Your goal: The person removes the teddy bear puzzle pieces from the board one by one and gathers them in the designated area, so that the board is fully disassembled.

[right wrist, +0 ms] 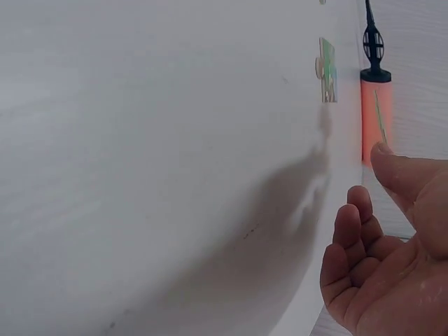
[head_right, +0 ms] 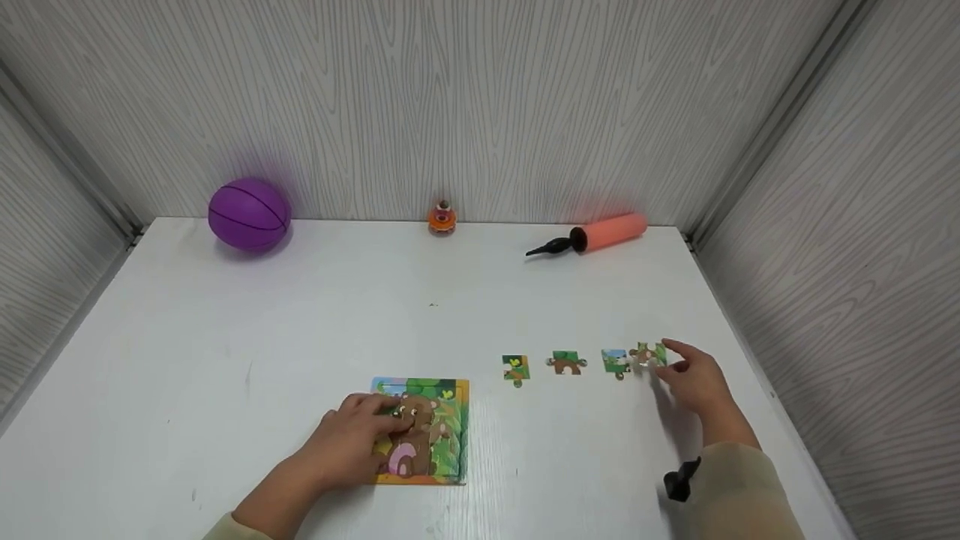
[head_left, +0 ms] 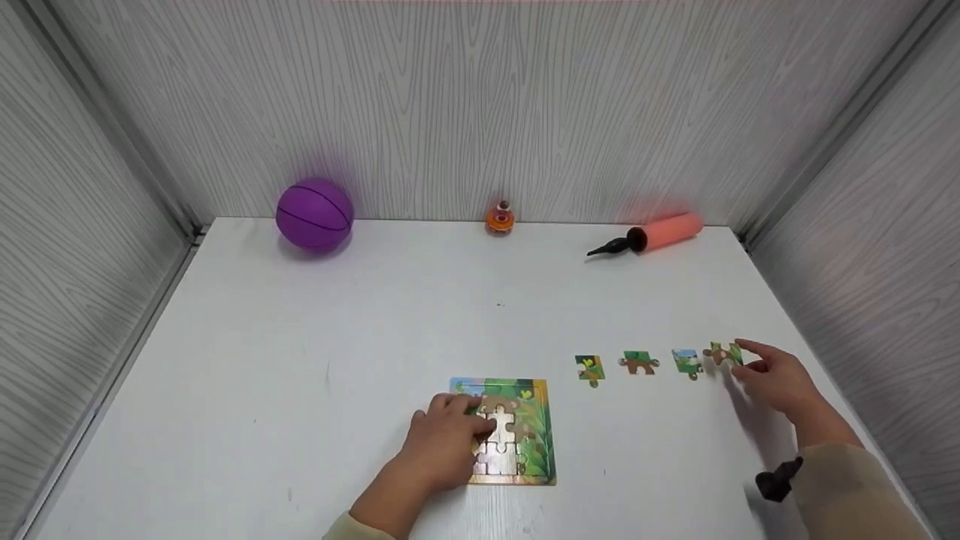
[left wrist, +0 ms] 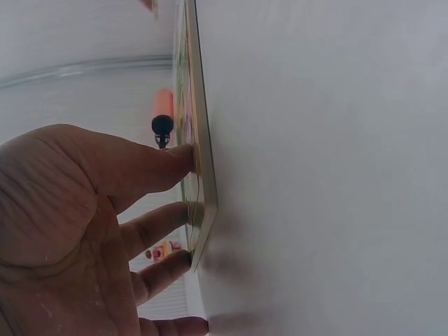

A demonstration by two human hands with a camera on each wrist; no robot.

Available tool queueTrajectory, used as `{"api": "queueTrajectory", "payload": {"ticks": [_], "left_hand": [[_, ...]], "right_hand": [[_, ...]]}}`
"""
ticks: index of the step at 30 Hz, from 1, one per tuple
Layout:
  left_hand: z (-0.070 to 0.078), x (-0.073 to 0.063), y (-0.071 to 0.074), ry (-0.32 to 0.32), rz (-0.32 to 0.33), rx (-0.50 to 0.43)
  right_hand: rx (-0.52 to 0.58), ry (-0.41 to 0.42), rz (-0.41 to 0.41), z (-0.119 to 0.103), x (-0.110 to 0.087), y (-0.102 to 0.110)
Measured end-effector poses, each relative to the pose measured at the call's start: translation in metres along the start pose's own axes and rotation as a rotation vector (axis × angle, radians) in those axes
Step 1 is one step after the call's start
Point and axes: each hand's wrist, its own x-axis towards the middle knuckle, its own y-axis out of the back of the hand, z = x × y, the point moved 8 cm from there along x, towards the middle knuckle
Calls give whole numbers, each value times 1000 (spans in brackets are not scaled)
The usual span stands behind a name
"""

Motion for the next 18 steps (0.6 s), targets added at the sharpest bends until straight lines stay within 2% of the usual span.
{"api": "queueTrajectory", "payload": {"ticks": [11, 18], "left_hand": [[-1, 0, -1, 8, 3, 6], [0, 0, 0, 18, 3, 17]], "right_hand": [[-54, -30, -71, 11, 10, 3], [-10, -41, -115, 19, 17, -1]]}}
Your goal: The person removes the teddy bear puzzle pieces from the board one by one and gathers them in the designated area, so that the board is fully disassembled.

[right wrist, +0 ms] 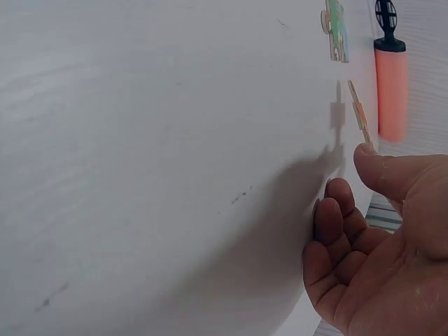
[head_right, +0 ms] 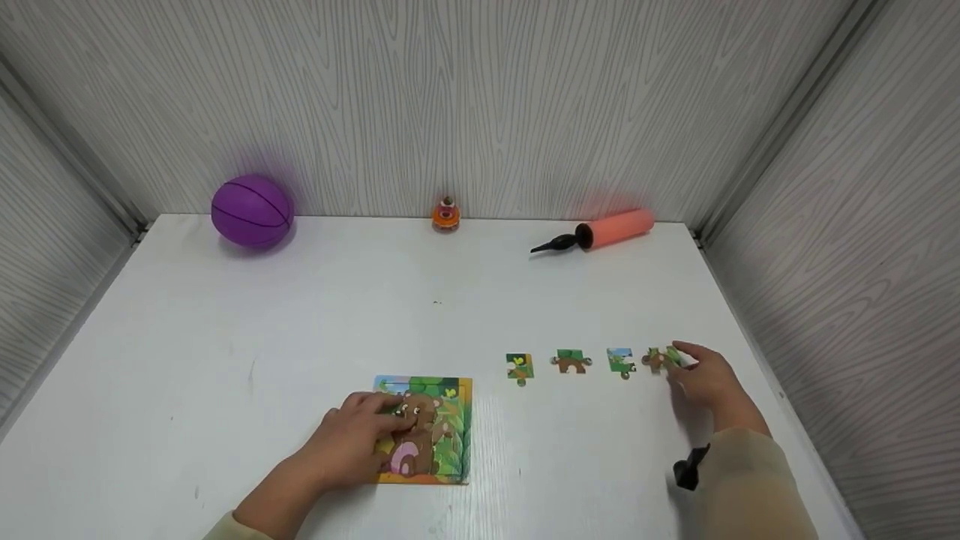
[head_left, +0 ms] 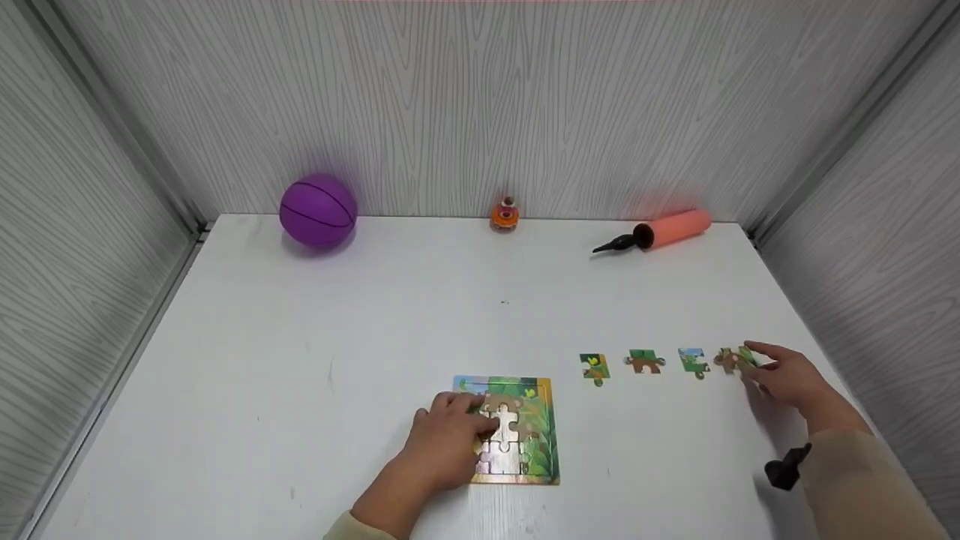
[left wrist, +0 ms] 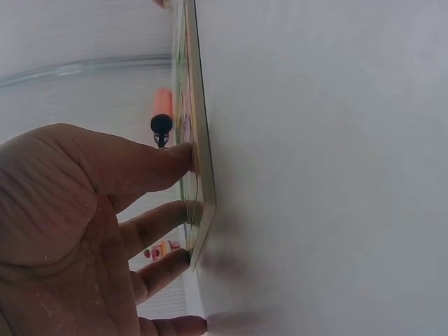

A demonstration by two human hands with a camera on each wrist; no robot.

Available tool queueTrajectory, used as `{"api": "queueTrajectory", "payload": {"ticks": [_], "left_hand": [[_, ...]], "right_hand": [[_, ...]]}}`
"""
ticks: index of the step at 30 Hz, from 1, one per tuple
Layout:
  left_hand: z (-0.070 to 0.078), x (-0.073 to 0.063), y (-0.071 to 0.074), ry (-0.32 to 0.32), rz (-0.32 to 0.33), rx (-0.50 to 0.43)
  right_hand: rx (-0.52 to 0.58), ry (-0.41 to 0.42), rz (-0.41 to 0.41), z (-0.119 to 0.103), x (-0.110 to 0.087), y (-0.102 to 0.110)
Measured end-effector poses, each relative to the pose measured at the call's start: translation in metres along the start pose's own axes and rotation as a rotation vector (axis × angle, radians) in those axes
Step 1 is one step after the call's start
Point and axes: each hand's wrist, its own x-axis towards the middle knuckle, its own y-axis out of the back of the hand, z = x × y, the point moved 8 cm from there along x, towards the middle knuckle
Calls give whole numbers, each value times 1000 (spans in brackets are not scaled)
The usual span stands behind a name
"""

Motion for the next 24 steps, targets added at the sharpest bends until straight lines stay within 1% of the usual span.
{"api": "queueTrajectory", "payload": {"ticks": [6, 10, 19, 24], "left_hand": [[0, -1, 0, -5, -5, -3], [1, -1, -1, -9, -9, -1], [-1, -1, -3, -5, -17, 0], [-1, 0, -1, -5, -15, 5]], "right_hand": [[-68, -1, 7, 7, 6, 3], [-81, -20, -3, 10, 9, 4], [-135, -9, -9, 10, 15, 2], [-157, -5, -3, 7, 14, 3]]}}
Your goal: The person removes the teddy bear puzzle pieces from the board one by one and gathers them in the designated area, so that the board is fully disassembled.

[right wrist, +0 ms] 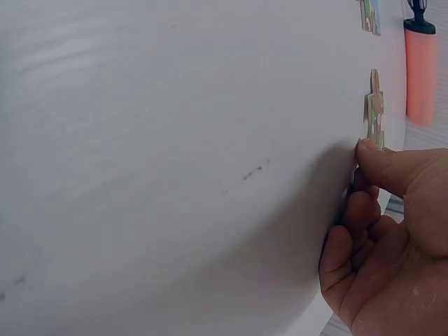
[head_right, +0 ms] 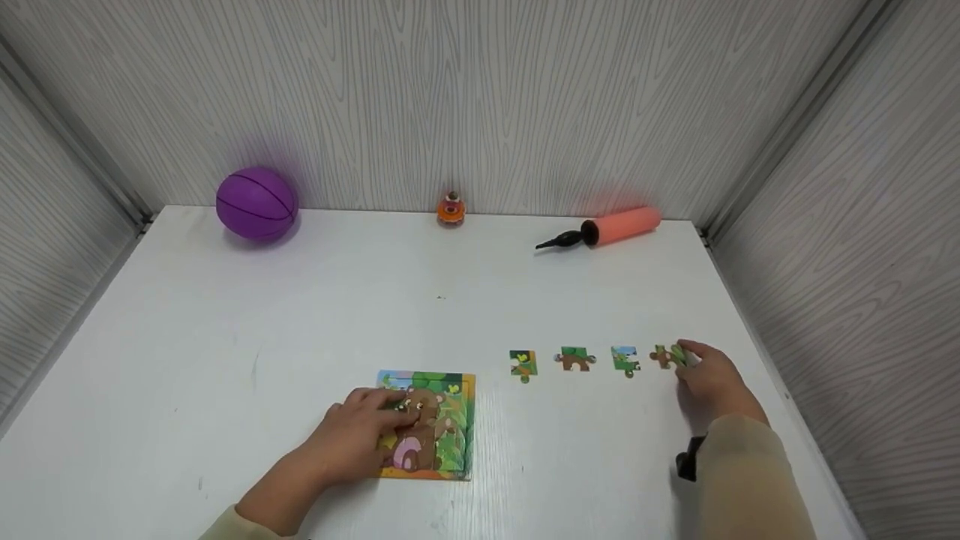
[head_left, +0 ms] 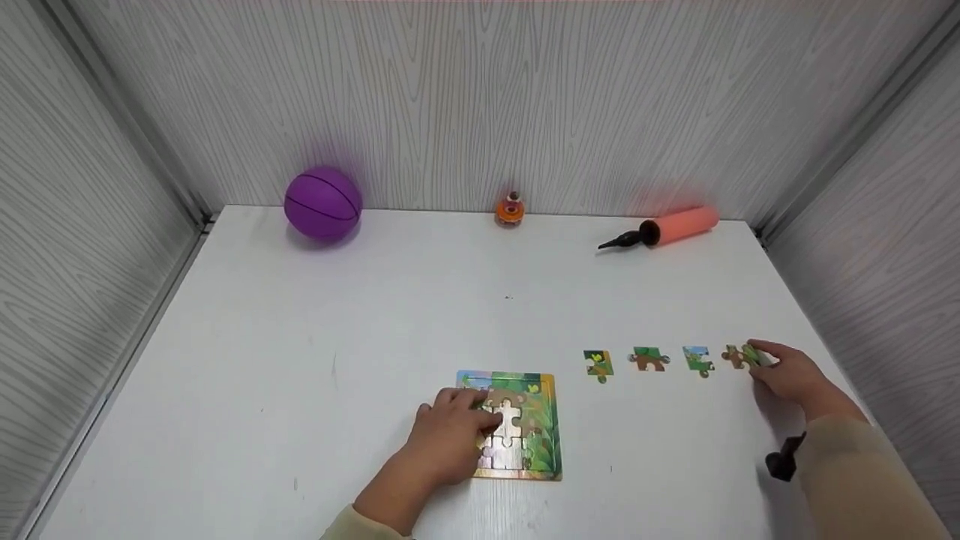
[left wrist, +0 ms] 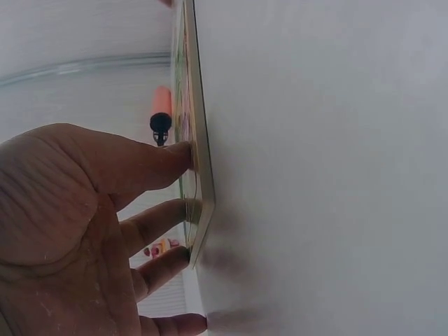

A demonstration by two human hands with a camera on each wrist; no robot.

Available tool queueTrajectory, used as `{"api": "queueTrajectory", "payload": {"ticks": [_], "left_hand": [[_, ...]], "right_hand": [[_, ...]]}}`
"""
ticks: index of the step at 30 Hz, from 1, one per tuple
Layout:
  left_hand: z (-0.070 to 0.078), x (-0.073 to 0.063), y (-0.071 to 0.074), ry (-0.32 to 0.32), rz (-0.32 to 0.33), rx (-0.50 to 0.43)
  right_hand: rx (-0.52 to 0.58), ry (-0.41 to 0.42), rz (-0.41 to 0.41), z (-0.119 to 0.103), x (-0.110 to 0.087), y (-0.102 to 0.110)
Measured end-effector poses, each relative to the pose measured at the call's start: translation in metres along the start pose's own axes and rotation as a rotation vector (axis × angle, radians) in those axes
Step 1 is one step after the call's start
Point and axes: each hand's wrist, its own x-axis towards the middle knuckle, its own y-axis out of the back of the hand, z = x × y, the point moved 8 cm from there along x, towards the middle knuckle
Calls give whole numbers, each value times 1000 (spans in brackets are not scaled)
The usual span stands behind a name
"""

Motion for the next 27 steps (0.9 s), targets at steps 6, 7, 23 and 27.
{"api": "queueTrajectory", "payload": {"ticks": [6, 7, 23, 27], "left_hand": [[2, 0, 6, 1, -5, -7], [2, 0, 7, 1, -6, -10], [3, 0, 1, 9, 13, 15], [1, 1, 0, 17, 23, 28]], "right_hand": [[18, -5, 20, 0, -2, 2], [24, -6, 28, 0, -2, 2], [50, 75, 86, -50, -29, -2], [104, 174, 135, -97, -40, -11]]}}
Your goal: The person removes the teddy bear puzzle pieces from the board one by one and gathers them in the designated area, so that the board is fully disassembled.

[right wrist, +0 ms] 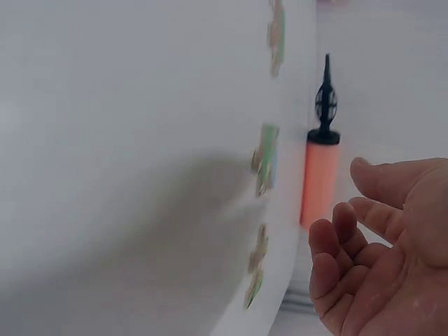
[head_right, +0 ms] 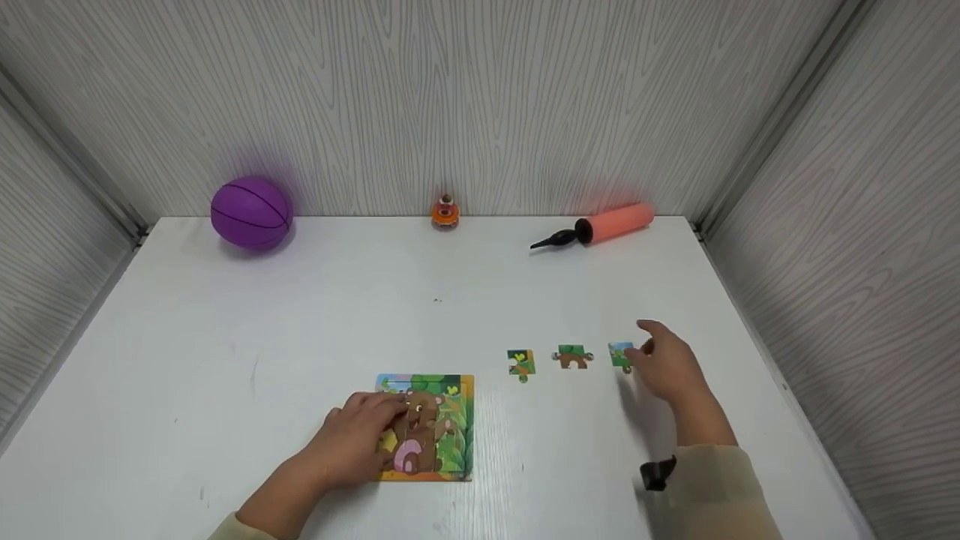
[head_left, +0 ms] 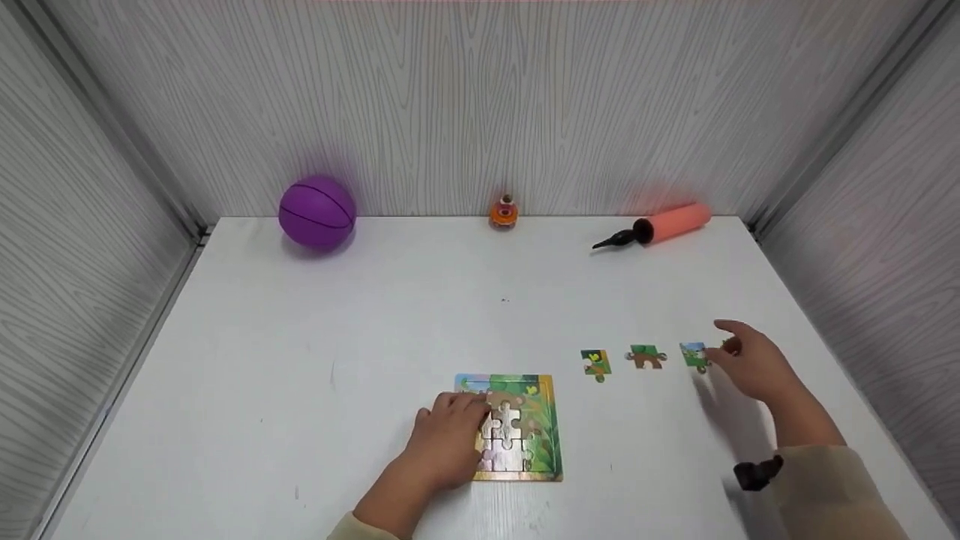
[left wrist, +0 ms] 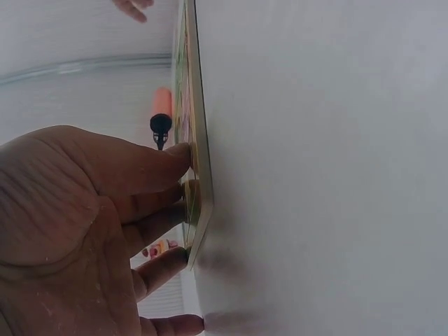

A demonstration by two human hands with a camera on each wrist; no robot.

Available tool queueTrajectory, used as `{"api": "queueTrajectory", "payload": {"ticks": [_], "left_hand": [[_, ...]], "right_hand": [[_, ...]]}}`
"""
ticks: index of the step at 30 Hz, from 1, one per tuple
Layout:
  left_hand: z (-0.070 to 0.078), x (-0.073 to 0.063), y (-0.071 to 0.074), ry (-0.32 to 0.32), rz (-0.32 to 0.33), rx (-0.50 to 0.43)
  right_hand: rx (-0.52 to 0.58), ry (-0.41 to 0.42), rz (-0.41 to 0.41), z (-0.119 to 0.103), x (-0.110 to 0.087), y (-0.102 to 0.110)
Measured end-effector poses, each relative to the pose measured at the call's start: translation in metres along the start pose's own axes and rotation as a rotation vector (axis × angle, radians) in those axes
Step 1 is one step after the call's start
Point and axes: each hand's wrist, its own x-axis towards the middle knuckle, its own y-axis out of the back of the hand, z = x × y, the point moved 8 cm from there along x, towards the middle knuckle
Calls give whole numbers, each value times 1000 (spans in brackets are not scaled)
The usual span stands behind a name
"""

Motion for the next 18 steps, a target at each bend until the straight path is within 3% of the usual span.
{"api": "queueTrajectory", "payload": {"ticks": [6, 18], "left_hand": [[-1, 3, 2, 13, 8, -19], [-4, 5, 0, 26, -1, -39]], "right_hand": [[120, 100, 48, -62, -2, -23], [312, 141, -61, -135, -6, -107]]}}
